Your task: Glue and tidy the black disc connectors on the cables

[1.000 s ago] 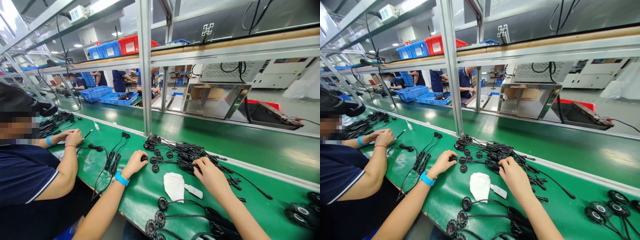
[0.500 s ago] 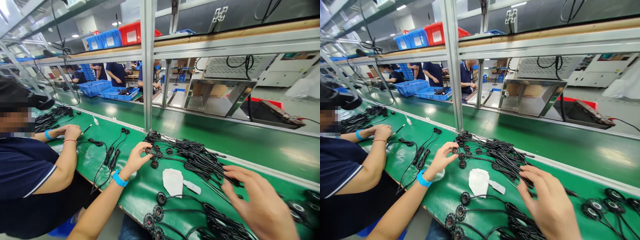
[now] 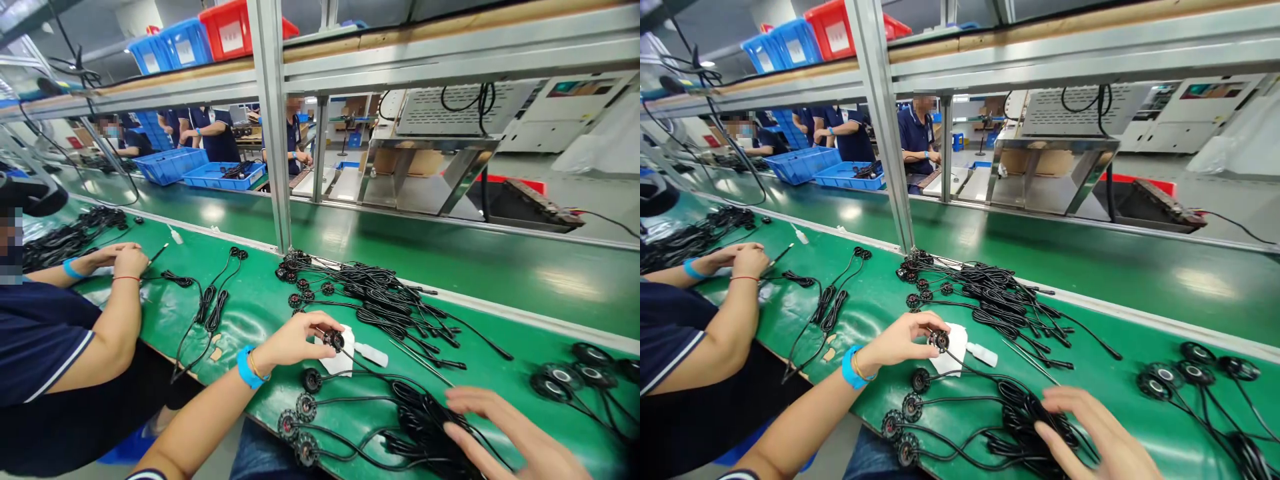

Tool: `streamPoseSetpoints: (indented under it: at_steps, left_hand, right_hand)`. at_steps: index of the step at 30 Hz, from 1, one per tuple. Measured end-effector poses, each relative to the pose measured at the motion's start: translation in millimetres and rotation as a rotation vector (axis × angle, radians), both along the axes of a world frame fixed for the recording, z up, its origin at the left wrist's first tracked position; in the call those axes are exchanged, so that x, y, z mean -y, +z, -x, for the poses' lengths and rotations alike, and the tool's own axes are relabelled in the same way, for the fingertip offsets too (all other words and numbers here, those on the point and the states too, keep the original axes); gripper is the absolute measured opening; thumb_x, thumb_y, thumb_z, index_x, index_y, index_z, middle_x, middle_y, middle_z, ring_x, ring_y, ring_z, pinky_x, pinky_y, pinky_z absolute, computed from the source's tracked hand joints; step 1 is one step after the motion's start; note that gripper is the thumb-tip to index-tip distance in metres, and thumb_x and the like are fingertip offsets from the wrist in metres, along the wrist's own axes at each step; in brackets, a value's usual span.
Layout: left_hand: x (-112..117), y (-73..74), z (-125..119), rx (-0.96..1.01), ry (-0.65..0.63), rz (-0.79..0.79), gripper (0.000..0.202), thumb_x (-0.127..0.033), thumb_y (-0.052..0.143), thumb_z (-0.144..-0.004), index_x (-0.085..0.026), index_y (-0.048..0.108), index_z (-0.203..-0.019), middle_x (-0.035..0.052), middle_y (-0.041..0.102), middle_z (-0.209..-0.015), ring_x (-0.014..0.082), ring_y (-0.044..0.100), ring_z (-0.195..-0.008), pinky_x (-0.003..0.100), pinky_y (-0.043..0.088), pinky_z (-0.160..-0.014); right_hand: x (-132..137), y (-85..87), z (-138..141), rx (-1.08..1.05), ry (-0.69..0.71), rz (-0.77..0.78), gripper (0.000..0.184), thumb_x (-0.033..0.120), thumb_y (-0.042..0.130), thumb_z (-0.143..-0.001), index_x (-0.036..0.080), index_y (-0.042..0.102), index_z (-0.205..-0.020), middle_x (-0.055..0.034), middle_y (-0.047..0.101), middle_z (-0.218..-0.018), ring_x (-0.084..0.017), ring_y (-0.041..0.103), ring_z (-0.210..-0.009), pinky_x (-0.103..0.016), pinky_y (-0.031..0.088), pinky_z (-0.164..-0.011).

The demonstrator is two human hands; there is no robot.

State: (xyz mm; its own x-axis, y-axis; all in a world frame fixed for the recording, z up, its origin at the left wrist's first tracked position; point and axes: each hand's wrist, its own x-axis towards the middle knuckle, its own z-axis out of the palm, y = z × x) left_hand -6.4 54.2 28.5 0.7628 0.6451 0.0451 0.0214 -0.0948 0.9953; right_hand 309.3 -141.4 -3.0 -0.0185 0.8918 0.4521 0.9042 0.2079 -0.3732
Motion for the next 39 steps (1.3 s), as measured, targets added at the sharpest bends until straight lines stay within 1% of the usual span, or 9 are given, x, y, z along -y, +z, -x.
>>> streamPoseSetpoints:
  at_steps: [4,5,8,10,16,21,27,34,39]
  left_hand:
    - [2.4,0.1,-7.6,0.133,0.002,0.22,0.046,-0.029,0.087,-0.07,-0.018,0.069,-0.111,0.0084,0.068,-0.107,0.0218,0.067,-0.096,0.032,0.053,-0.081]
    - [2.7,-0.6,-8.6,0.16,0.013,0.246,0.049,-0.031,0.088,-0.069,-0.018,0.069,-0.112,0.0086,0.068,-0.107,0.0221,0.067,-0.096,0.032,0.053,-0.08]
    - [3.0,-6.0,-8.4,0.217,0.089,0.193,0.049,-0.036,0.09,-0.066,-0.017,0.073,-0.109,0.0097,0.065,-0.114,0.0221,0.065,-0.099,0.033,0.052,-0.087]
    - [3.6,-11.9,-6.9,0.222,0.124,0.178,0.05,-0.04,0.089,-0.067,-0.017,0.075,-0.109,0.0106,0.065,-0.115,0.0216,0.064,-0.099,0.032,0.051,-0.087]
    - [11.6,-22.4,-8.3,0.254,0.069,0.429,0.048,-0.047,0.078,-0.08,-0.016,0.068,-0.117,0.0105,0.072,-0.096,0.0188,0.07,-0.077,0.026,0.052,-0.065]
    - [16.0,-14.6,-8.2,0.263,0.035,0.514,0.047,-0.051,0.075,-0.082,-0.015,0.073,-0.113,0.0139,0.072,-0.107,0.0151,0.067,-0.074,0.024,0.051,-0.064]
    - [16.1,-14.6,-5.2,0.245,0.018,0.543,0.049,-0.052,0.075,-0.081,-0.016,0.074,-0.115,0.0122,0.071,-0.101,0.0132,0.063,-0.071,0.023,0.051,-0.065]
    - [14.8,-16.2,-4.0,0.191,0.015,0.55,0.052,-0.057,0.073,-0.081,-0.013,0.075,-0.109,0.0076,0.069,-0.08,0.0112,0.064,-0.059,0.018,0.045,-0.05]
    - [12.4,-17.6,-4.7,0.114,0.027,0.549,0.057,-0.061,0.073,-0.079,-0.01,0.076,-0.103,0.0058,0.066,-0.071,0.0092,0.06,-0.051,0.017,0.041,-0.043]
  right_hand:
    - [-58.0,36.5,66.1,-0.126,0.119,-0.019,0.025,0.047,0.061,-0.092,0.028,0.063,-0.109,-0.0011,0.074,-0.103,-0.016,0.073,-0.088,-0.024,0.058,-0.075]
    - [-70.1,40.3,78.8,-0.163,0.163,0.044,0.022,0.043,0.06,-0.093,0.028,0.062,-0.109,0.0004,0.074,-0.1,-0.015,0.073,-0.087,-0.023,0.058,-0.074]
    - [-90.6,39.3,103.3,-0.287,0.266,0.121,0.012,0.036,0.053,-0.098,0.027,0.061,-0.099,0.0044,0.071,-0.081,-0.01,0.069,-0.068,-0.018,0.055,-0.062]
    - [-92.8,33.0,110.8,-0.334,0.26,0.054,0.014,0.035,0.05,-0.099,0.027,0.06,-0.095,0.005,0.067,-0.073,-0.009,0.064,-0.058,-0.016,0.051,-0.054]
    - [-82.1,19.6,120.3,-0.365,0.182,-0.174,0.009,0.03,0.055,-0.097,0.024,0.061,-0.095,-0.0019,0.065,-0.083,-0.011,0.062,-0.062,-0.018,0.051,-0.056]
    - [-77.4,18.4,124.6,-0.406,0.14,-0.147,0.011,0.024,0.057,-0.095,0.023,0.063,-0.104,-0.0029,0.063,-0.083,-0.008,0.052,-0.052,-0.02,0.044,-0.045]
    - [-76.7,21.1,126.7,-0.376,0.179,-0.188,0.012,0.018,0.059,-0.094,0.022,0.063,-0.104,-0.002,0.063,-0.082,-0.008,0.047,-0.05,-0.021,0.042,-0.043]
    - [-76.1,17.3,126.2,-0.117,0.117,-0.299,0.014,0.015,0.057,-0.095,0.02,0.063,-0.107,-0.0015,0.064,-0.079,-0.009,0.061,-0.061,-0.02,0.048,-0.059]
    - [-72.6,10.8,120.5,0.1,0.108,-0.352,0.02,0.011,0.057,-0.094,0.019,0.065,-0.11,-0.0018,0.066,-0.082,-0.007,0.059,-0.06,-0.021,0.044,-0.059]
